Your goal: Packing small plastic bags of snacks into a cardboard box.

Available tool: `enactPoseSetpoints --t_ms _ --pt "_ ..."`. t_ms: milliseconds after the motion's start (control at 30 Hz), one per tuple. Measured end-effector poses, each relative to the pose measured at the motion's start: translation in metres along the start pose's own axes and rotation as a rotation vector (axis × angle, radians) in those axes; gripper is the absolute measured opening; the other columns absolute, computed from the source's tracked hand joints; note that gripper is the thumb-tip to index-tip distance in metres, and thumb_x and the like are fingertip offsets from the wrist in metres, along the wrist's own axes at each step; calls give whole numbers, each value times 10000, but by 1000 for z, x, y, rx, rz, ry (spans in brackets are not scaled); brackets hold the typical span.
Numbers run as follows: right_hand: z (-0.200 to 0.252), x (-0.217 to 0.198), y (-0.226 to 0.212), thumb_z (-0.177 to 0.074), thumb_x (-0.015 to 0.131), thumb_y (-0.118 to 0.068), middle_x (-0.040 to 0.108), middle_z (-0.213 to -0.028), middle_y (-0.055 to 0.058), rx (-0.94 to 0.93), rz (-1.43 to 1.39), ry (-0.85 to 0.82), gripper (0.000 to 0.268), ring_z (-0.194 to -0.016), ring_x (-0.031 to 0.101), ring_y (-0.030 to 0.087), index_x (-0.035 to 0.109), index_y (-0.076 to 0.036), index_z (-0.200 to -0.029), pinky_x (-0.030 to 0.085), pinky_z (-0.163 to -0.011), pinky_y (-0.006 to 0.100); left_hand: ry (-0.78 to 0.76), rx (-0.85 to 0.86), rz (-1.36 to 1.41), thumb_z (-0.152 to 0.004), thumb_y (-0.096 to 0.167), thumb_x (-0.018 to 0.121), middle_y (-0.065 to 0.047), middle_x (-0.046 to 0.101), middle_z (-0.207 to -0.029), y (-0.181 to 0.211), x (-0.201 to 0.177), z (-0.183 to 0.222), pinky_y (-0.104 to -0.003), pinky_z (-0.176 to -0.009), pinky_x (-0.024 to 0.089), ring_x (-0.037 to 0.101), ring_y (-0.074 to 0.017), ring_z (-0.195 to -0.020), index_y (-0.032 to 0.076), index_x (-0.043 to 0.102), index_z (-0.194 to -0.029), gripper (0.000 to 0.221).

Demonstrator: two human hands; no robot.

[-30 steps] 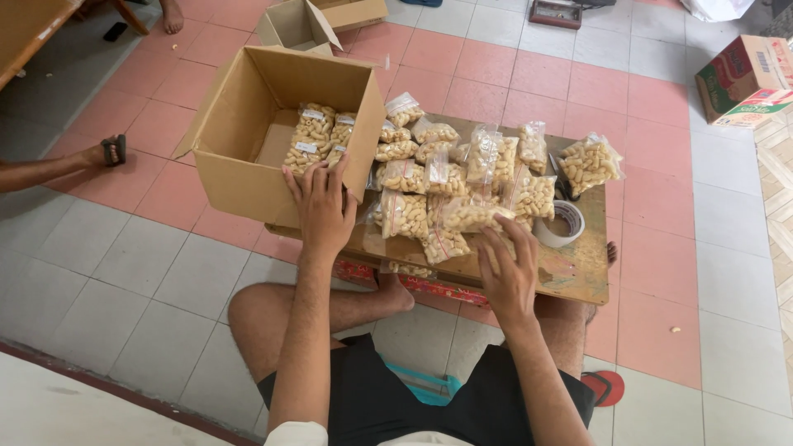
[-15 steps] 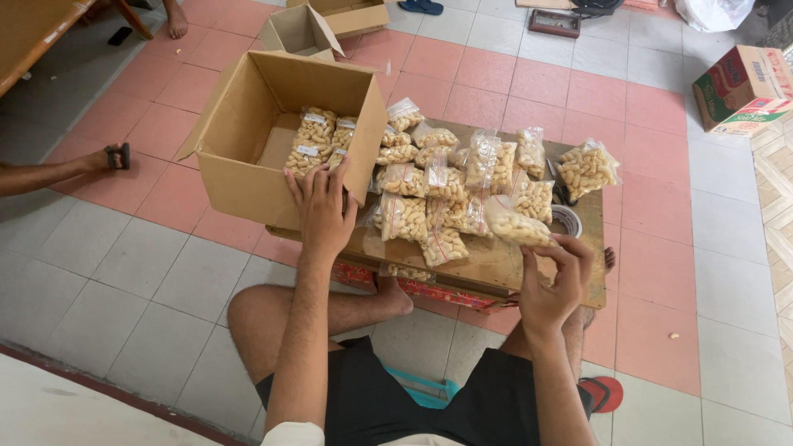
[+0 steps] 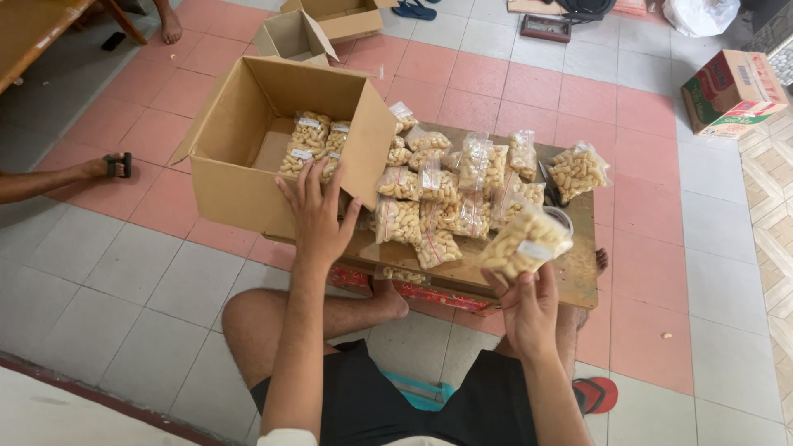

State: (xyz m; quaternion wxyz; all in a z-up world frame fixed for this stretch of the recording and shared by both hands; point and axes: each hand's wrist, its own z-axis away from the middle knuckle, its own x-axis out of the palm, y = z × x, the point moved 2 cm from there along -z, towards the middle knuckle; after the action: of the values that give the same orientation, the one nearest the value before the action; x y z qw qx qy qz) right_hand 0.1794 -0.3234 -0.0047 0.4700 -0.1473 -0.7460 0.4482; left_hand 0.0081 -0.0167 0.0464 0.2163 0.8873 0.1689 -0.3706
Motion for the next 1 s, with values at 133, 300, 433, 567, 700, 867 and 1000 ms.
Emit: enactPoseSetpoints --t_ms 133,300,433,567,700,867,1000 --pt "3 -30 30 -1021 576 -204 613 -1501 151 31 113 -67 612 -1221 702 330 430 -66 -1600 623 -991 599 32 -44 336 -1083 558 555 -176 612 -1302 58 -8 19 -702 -1287 82 492 -363 -1425 129 699 -1281 494" --pt "1 -19 28 -1009 661 -136 598 -1526 198 -22 474 -335 610 -1409 579 350 491 -4 -1580 520 -1101 598 -216 -257 1191 -816 441 939 -212 774 -1146 134 -7 52 -518 -986 639 767 -400 -1143 16 743 -1252 640" --pt "0 46 -13 -1003 668 -118 474 -1662 143 -23 479 -382 707 -1563 396 322 394 -54 -1652 414 -1204 586 -197 -298 1164 -846 326 945 -103 797 -959 132 10 48 -414 -838 685 819 -271 -966 58 788 -1152 436" --pt "-6 43 -22 -1029 661 -94 638 -1391 117 -76 463 -293 490 -1330 559 218 569 -21 -1505 499 -1128 534 -262 -239 1129 -888 311 904 -186 788 -960 137 3 46 -497 -820 659 796 -327 -978 18 753 -1111 398" --pt "-3 40 -11 -1048 655 -92 668 -1275 87 -88 413 -205 373 -1226 568 172 644 -4 -1410 534 -1083 472 -228 -217 1171 -882 254 895 -169 779 -1044 146 -10 40 -487 -847 657 781 -313 -1029 31 742 -1216 429" --pt "6 58 -7 -1027 694 -93 678 -1177 64 -52 365 -149 317 -1145 609 152 682 -16 -1334 558 -1038 431 -66 -282 1329 -929 175 844 -132 714 -1070 156 7 61 -454 -934 608 688 -228 -1086 11 725 -1215 350" --pt "9 72 -15 -1020 701 -56 663 -1112 38 -44 356 -134 266 -1089 622 135 701 -20 -1283 576 -1006 412 -4 -330 1361 -987 160 790 -115 737 -1050 160 9 61 -433 -948 594 655 -175 -1093 3 762 -1156 232"
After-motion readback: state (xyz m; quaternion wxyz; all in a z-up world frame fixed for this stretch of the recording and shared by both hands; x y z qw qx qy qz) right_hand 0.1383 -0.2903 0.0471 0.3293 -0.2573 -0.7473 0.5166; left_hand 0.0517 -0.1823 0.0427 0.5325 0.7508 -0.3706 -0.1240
